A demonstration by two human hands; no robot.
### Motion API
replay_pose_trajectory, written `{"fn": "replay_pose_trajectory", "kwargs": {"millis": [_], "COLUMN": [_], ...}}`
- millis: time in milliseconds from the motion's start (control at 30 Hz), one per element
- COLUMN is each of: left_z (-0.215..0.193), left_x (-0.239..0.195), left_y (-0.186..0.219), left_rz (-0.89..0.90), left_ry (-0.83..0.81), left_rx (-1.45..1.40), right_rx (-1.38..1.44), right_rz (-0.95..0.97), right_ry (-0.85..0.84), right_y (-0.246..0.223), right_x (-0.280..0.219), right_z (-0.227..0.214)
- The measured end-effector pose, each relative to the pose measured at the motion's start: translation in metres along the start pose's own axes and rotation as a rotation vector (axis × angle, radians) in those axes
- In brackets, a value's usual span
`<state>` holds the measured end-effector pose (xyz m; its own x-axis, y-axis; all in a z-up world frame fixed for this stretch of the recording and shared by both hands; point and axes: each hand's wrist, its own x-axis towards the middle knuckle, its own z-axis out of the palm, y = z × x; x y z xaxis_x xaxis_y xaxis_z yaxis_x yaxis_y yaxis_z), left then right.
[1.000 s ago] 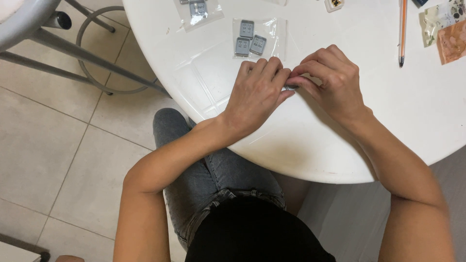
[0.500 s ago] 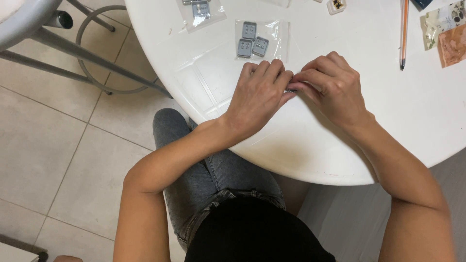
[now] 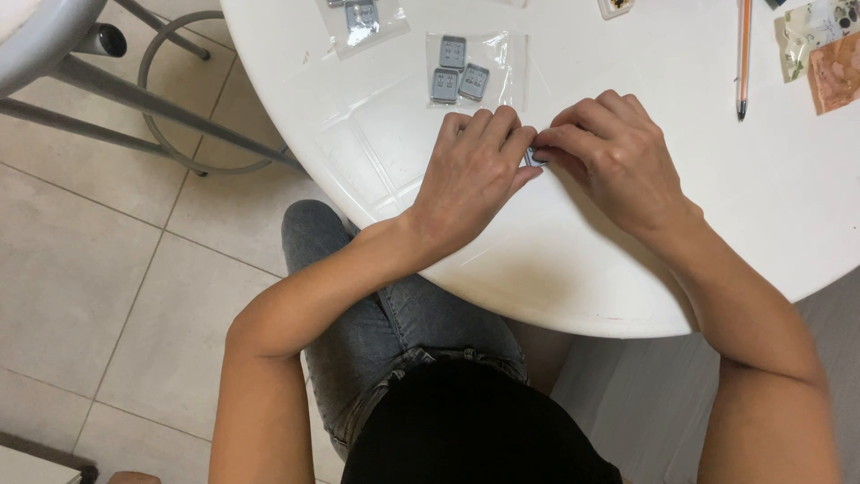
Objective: The person sits at a white table and repeatedly picks up small gray rectangular electronic components and tiny metal pins. They insert the pins into the components by hand, then place the assembled units into clear plastic bags. The process is repeated for several units throughout the clip.
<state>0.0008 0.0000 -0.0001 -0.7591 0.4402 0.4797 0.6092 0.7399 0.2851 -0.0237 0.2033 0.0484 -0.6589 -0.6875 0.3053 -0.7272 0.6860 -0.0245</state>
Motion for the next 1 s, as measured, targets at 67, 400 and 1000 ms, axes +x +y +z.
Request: {"fn": "replay_pose_trajectory", "kwargs": {"millis": [67,400,1000], "left_z": [0.0,0.001,0.01], "left_x": [0.0,0.0,-0.001], "left_y": [-0.001,0.0,-0.002], "left_rz": [-0.001,0.0,0.01], "left_ry": [-0.001,0.012,0.004], "left_rx": [-0.006,0.001,0.025], "right_rx": [-0.062,-0.096,-0.431], "right_rz": [-0.02,-0.032,-0.195], "right_ry": [0.001,0.032,-0.09], "right_y": [-0.002,0.004,-0.007], "right_x": [0.0,-0.004,-0.014], "right_z": [-0.002,0.004,0.004]}}
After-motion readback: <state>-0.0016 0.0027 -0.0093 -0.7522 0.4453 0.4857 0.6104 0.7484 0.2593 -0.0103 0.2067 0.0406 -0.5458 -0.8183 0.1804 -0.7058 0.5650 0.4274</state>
